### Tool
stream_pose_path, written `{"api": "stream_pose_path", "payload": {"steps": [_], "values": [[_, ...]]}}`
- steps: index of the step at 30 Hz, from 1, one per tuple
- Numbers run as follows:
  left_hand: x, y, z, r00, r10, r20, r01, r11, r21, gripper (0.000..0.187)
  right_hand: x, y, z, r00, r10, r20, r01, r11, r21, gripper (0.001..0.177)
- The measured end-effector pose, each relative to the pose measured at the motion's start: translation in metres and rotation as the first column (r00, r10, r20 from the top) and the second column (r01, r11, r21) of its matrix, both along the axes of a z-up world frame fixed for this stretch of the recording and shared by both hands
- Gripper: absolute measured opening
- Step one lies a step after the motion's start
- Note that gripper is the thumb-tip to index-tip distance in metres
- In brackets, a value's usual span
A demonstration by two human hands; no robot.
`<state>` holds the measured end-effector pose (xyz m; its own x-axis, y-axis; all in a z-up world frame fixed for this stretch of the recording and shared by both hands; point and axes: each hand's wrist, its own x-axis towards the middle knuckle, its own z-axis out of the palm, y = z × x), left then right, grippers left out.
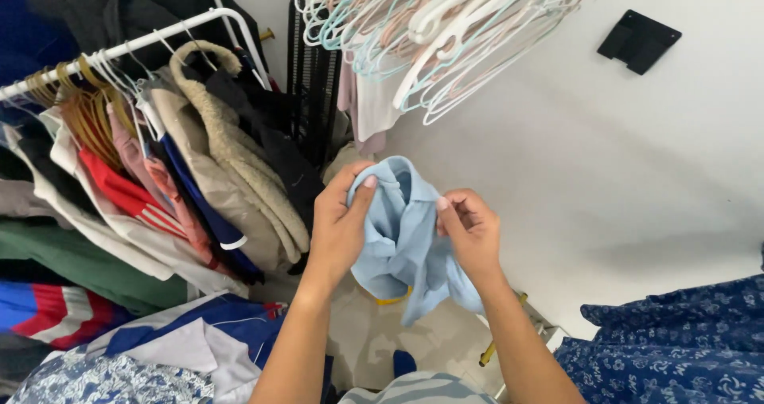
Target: The recorder takes various pieces of clothing from a pile and hangs them on a clothing rack using hangers.
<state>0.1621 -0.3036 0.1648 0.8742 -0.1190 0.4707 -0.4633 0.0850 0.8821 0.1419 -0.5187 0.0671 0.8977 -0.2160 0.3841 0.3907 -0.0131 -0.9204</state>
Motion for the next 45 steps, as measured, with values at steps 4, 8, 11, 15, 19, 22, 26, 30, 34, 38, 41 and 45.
{"api": "stream_pose_path", "payload": {"steps": [4, 8, 11, 15, 19, 22, 26, 30, 34, 38, 41, 45], "values": [[0.009, -0.027, 0.013, 0.997, 0.032, -0.075, -0.030, 0.999, 0.031, 0.015, 0.005, 0.011, 0.029, 0.994, -0.109, -0.011, 0.109, 0.994, 0.020, 0.003], [0.026, -0.043, 0.012, 0.999, -0.032, -0.017, 0.032, 0.999, -0.015, 0.015, 0.021, 0.027, 0.075, 0.948, -0.183, 0.260, 0.221, 0.967, -0.126, 0.020], [0.036, -0.048, 0.017, 0.999, -0.051, 0.012, 0.051, 0.999, 0.002, 0.019, 0.031, 0.037, 0.109, 0.925, -0.193, 0.327, 0.282, 0.926, -0.252, 0.038], [0.049, -0.045, 0.027, 0.998, -0.025, 0.059, 0.023, 0.999, 0.027, 0.026, 0.048, 0.044, 0.125, 0.930, -0.231, 0.286, 0.334, 0.856, -0.394, 0.038], [0.053, -0.044, 0.031, 0.993, -0.118, 0.018, 0.119, 0.990, -0.075, 0.025, 0.054, 0.044, 0.122, 0.911, -0.303, 0.280, 0.385, 0.868, -0.314, 0.026], [0.052, -0.045, 0.034, 0.995, -0.098, -0.021, 0.100, 0.991, 0.092, 0.024, 0.058, 0.036, 0.112, 0.873, -0.367, 0.321, 0.466, 0.824, -0.323, 0.019], [0.052, -0.052, 0.032, 0.973, -0.194, 0.125, 0.193, 0.981, 0.026, 0.023, 0.061, 0.023, 0.102, 0.909, -0.371, 0.189, 0.410, 0.876, -0.254, 0.023], [0.051, -0.057, 0.036, 0.976, -0.204, -0.079, 0.209, 0.976, 0.058, 0.027, 0.063, 0.019, 0.111, 0.991, -0.120, 0.054, 0.111, 0.983, 0.148, 0.036], [0.054, -0.061, 0.032, 0.969, -0.215, 0.122, 0.216, 0.976, 0.010, 0.023, 0.057, 0.023, 0.127, 0.987, -0.160, 0.017, 0.154, 0.971, 0.184, 0.028], [0.053, -0.064, 0.031, 0.970, -0.231, 0.072, 0.229, 0.973, 0.034, 0.021, 0.055, 0.014, 0.114, 0.972, -0.234, -0.006, 0.232, 0.958, 0.171, 0.025], [0.050, -0.069, 0.031, 0.971, -0.231, 0.058, 0.228, 0.972, 0.055, 0.021, 0.049, 0.010, 0.110, 0.950, -0.309, 0.031, 0.301, 0.941, 0.151, 0.033], [0.046, -0.073, 0.036, 0.967, -0.254, 0.031, 0.251, 0.965, 0.078, 0.021, 0.037, 0.007, 0.108, 0.944, -0.300, 0.133, 0.260, 0.931, 0.256, 0.029]]}}
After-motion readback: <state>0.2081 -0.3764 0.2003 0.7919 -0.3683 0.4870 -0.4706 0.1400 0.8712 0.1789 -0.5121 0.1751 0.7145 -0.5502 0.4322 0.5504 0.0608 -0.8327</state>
